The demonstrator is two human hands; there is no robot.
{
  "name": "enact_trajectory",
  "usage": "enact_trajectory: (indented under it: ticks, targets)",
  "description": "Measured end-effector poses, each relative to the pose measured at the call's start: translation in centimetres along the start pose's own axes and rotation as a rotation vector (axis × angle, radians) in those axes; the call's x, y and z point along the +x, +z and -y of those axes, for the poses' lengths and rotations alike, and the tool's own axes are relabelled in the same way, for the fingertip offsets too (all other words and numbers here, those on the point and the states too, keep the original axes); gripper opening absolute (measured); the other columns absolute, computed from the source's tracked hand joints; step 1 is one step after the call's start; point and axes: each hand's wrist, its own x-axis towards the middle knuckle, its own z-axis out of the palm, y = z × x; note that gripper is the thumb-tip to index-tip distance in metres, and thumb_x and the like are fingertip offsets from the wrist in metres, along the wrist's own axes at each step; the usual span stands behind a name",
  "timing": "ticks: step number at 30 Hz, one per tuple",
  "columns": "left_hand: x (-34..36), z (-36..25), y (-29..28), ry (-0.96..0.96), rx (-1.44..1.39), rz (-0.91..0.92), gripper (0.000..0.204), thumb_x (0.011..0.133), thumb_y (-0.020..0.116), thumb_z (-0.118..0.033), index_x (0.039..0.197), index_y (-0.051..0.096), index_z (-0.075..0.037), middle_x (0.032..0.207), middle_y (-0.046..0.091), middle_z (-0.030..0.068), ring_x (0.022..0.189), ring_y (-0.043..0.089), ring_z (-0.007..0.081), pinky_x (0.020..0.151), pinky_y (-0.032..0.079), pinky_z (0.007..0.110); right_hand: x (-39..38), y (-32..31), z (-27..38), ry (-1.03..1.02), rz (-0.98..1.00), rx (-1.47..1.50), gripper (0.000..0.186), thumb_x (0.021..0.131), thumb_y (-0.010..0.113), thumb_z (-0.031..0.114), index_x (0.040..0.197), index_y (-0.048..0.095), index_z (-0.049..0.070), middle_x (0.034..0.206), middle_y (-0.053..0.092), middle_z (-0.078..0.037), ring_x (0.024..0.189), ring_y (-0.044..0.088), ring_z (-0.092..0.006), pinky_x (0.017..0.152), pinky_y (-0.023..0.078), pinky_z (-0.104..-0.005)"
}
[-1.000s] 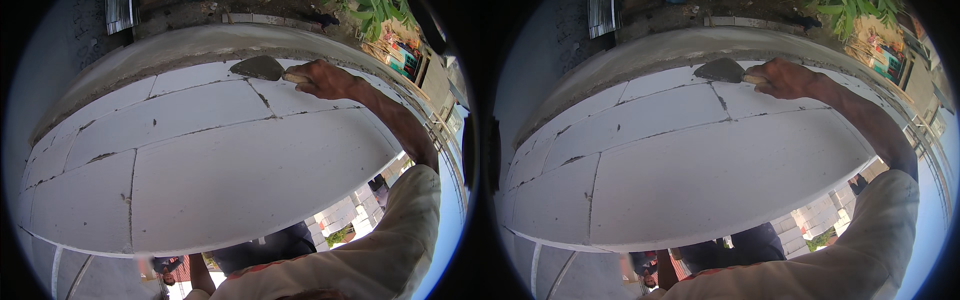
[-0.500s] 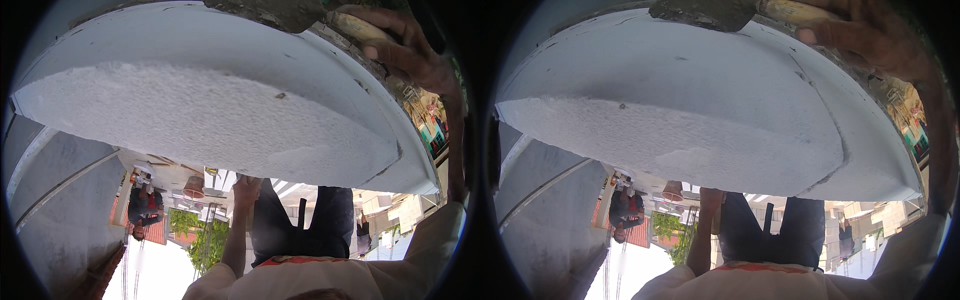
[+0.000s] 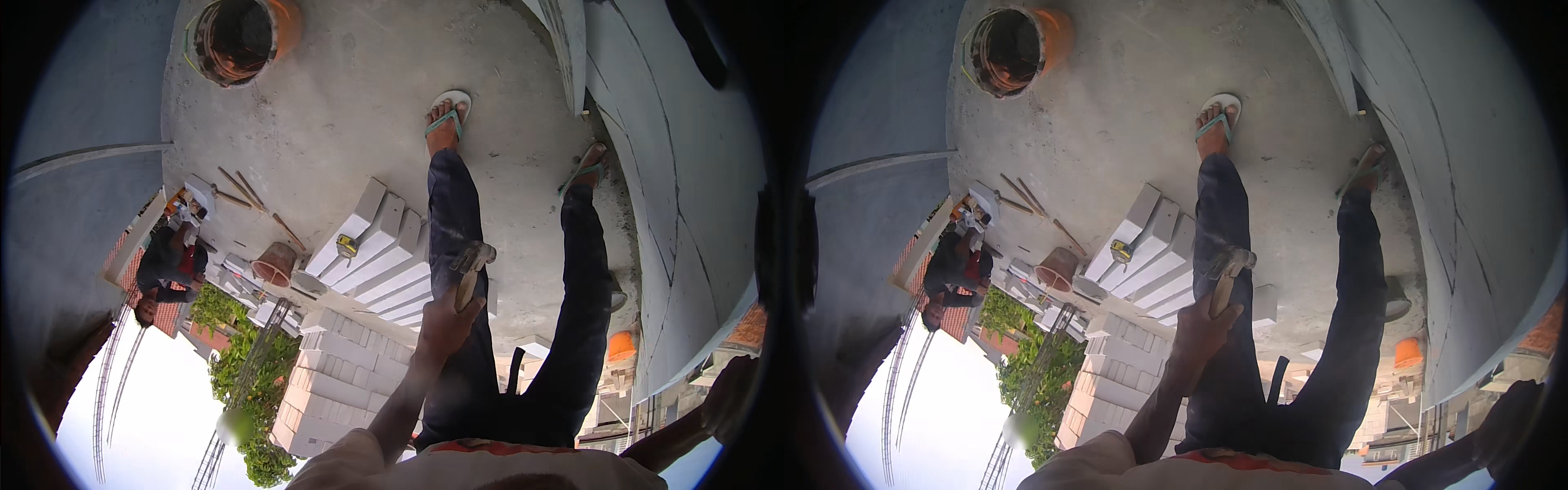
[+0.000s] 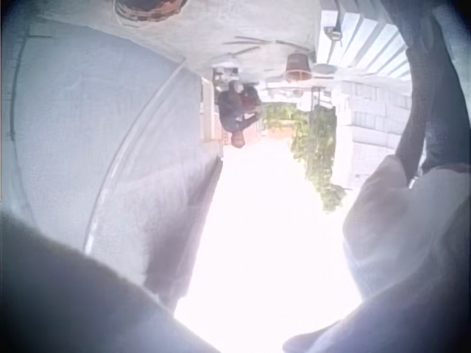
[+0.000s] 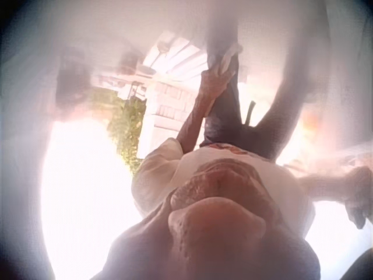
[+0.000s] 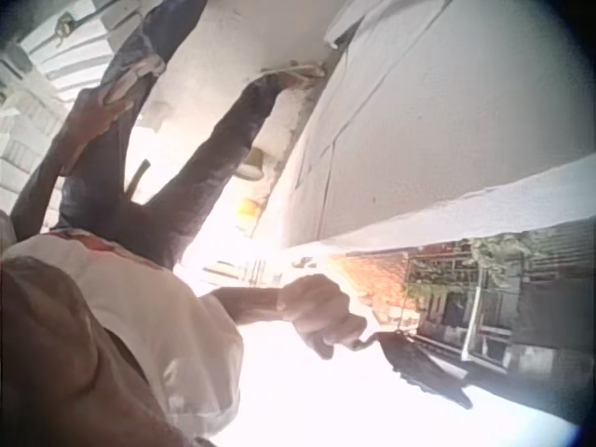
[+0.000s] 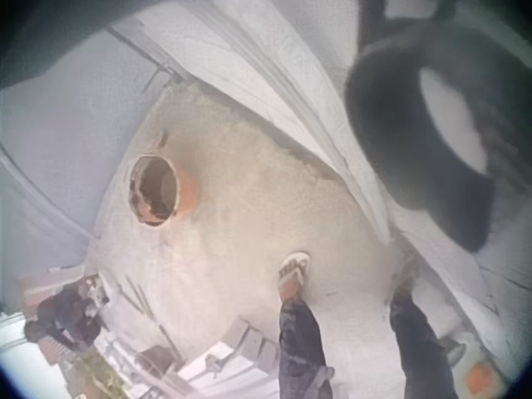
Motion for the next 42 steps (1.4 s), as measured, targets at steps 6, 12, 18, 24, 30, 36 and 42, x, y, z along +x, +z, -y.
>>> enact_trajectory:
  ticks: [6, 12, 18, 24, 30, 36, 42]
  targets:
    - [-0.1, 3.6, -3.1, 0.044, -0.040, -0.120, 0.040, 0.091, 0.077, -0.034, 0.103, 0.067, 0.003, 0.070, 0.070, 0.0213, 0.065, 0.073, 0.0384, 0.060, 0.057, 0.045, 6.4, 11.4, -15.4, 0.162, -0.094, 0.456, 0.027, 0.104, 0.061, 0.015, 0.111, 0.056, -0.010, 0.068, 0.053, -0.008, 0.042, 0.040, -0.0090, 0.033, 0.031, -0.0259]
    - [0.3, 5.0, -8.2, -0.142, -0.226, -0.065, 0.040, 0.091, 0.076, -0.034, 0.104, 0.067, 0.003, 0.081, 0.071, 0.0285, 0.078, 0.072, 0.0483, 0.067, 0.057, 0.051, 27.4, 13.4, -31.4, 0.727, -0.213, 0.120, 0.039, 0.106, 0.057, 0.039, 0.120, 0.057, 0.002, 0.068, 0.052, -0.002, 0.042, 0.043, -0.0086, 0.040, 0.039, -0.0270]
    - [1.7, 6.3, -13.4, -0.175, -0.358, -0.052, 0.045, 0.090, 0.077, -0.035, 0.114, 0.068, 0.003, 0.084, 0.072, 0.0288, 0.083, 0.073, 0.0476, 0.071, 0.058, 0.051, 48.7, 15.2, -41.6, 0.109, -0.046, -1.325, 0.035, 0.102, 0.066, 0.030, 0.123, 0.059, 0.002, 0.084, 0.068, -0.014, 0.077, 0.071, -0.0274, 0.068, 0.057, -0.0386]
    - [2.5, 8.8, -16.3, -0.178, -0.673, 0.036, 0.041, 0.093, 0.076, -0.031, 0.115, 0.068, 0.003, 0.077, 0.072, 0.0159, 0.065, 0.074, 0.0247, 0.060, 0.057, 0.037, 59.4, 11.2, -46.1, 0.125, 0.032, -1.873, 0.048, 0.099, 0.068, 0.023, 0.135, 0.040, 0.008, 0.115, 0.067, -0.024, 0.107, 0.068, -0.0460, 0.086, 0.056, -0.0554]
    - [3.4, 15.6, -16.5, -0.356, -1.078, 0.156, 0.037, 0.097, 0.070, -0.034, 0.096, 0.061, 0.002, 0.076, 0.067, 0.0096, 0.061, 0.065, 0.0154, 0.056, 0.052, 0.035, 48.7, 3.0, -42.4, 0.478, 0.086, -1.772, 0.055, 0.098, 0.067, 0.018, 0.141, 0.034, 0.007, 0.122, 0.064, -0.032, 0.115, 0.063, -0.0533, 0.094, 0.050, -0.0580]
    - [10.5, 24.4, -10.4, -0.262, -0.496, -0.439, 0.043, 0.101, 0.063, -0.020, 0.128, 0.039, 0.002, 0.118, 0.052, 0.0324, 0.103, 0.060, 0.0546, 0.085, 0.051, 0.061, 33.5, 3.5, -35.9, 0.926, -0.067, -1.359, 0.024, 0.095, 0.074, 0.023, 0.101, 0.055, 0.010, 0.073, 0.051, 0.000, 0.056, 0.050, -0.0125, 0.051, 0.040, -0.0310]
    - [16.6, 34.6, -5.1, -0.326, -0.252, -0.515, 0.039, 0.096, 0.068, -0.014, 0.125, 0.044, -0.002, 0.119, 0.053, 0.0230, 0.112, 0.058, 0.0445, 0.091, 0.049, 0.058, 27.3, 8.6, -32.9, 1.336, -0.157, -0.983, 0.031, 0.093, 0.077, 0.034, 0.097, 0.057, 0.011, 0.063, 0.044, 0.005, 0.046, 0.044, -0.0063, 0.039, 0.034, -0.0266]
